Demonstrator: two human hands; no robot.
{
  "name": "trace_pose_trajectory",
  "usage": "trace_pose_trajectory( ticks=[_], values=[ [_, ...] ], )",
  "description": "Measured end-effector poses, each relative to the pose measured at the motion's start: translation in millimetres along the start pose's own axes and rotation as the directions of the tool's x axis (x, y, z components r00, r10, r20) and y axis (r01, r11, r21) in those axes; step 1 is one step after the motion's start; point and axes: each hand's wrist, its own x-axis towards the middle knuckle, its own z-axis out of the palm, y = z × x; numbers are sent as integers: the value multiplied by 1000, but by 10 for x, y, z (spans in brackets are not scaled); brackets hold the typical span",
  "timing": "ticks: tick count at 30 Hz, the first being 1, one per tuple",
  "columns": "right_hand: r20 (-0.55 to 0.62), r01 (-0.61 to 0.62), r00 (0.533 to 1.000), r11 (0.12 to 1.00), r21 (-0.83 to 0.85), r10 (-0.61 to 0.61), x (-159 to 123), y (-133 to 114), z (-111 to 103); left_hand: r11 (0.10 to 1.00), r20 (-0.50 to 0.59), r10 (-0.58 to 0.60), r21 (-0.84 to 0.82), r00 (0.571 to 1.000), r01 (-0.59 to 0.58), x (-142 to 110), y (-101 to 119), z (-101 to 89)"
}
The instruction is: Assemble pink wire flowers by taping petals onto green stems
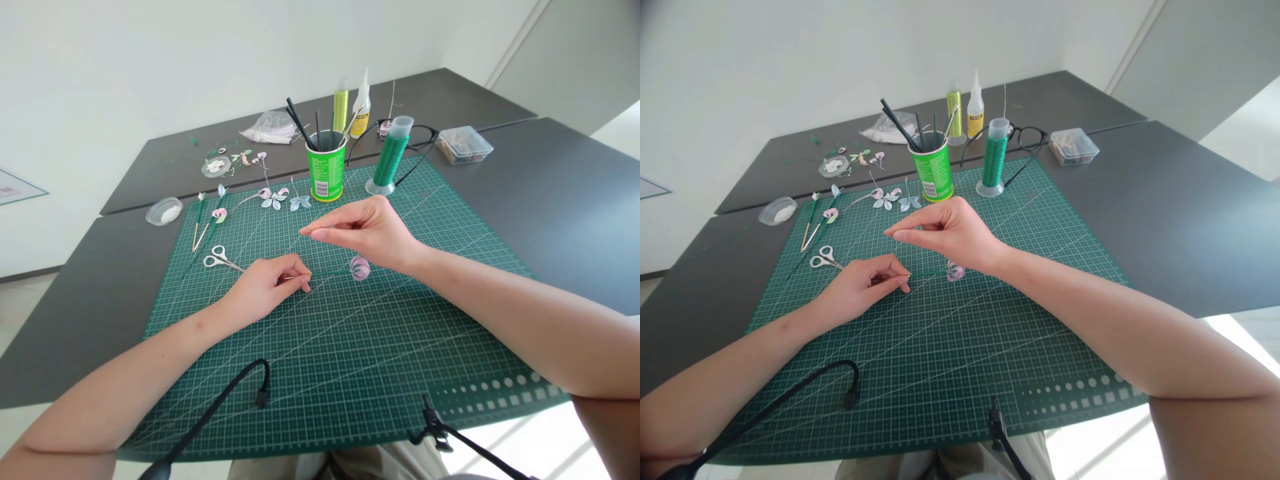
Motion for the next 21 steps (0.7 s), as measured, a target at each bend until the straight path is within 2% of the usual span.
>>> trace_pose_trajectory(
  ticks=[7,12,18,21],
  values=[
    [-39,-31,999,999,-17,30,81,171,-12,997,-4,56,51,998,-56,-22,31,-6],
    [-42,-81,996,992,-99,77,134,303,-20,996,-10,67,60,998,-67,-32,66,-10],
    [90,-186,978,982,-38,188,182,452,-46,983,-101,147,123,984,-135,-46,85,10],
    [140,-181,969,971,-157,203,177,484,-51,981,-158,162,129,974,-143,-55,88,23]
  ],
)
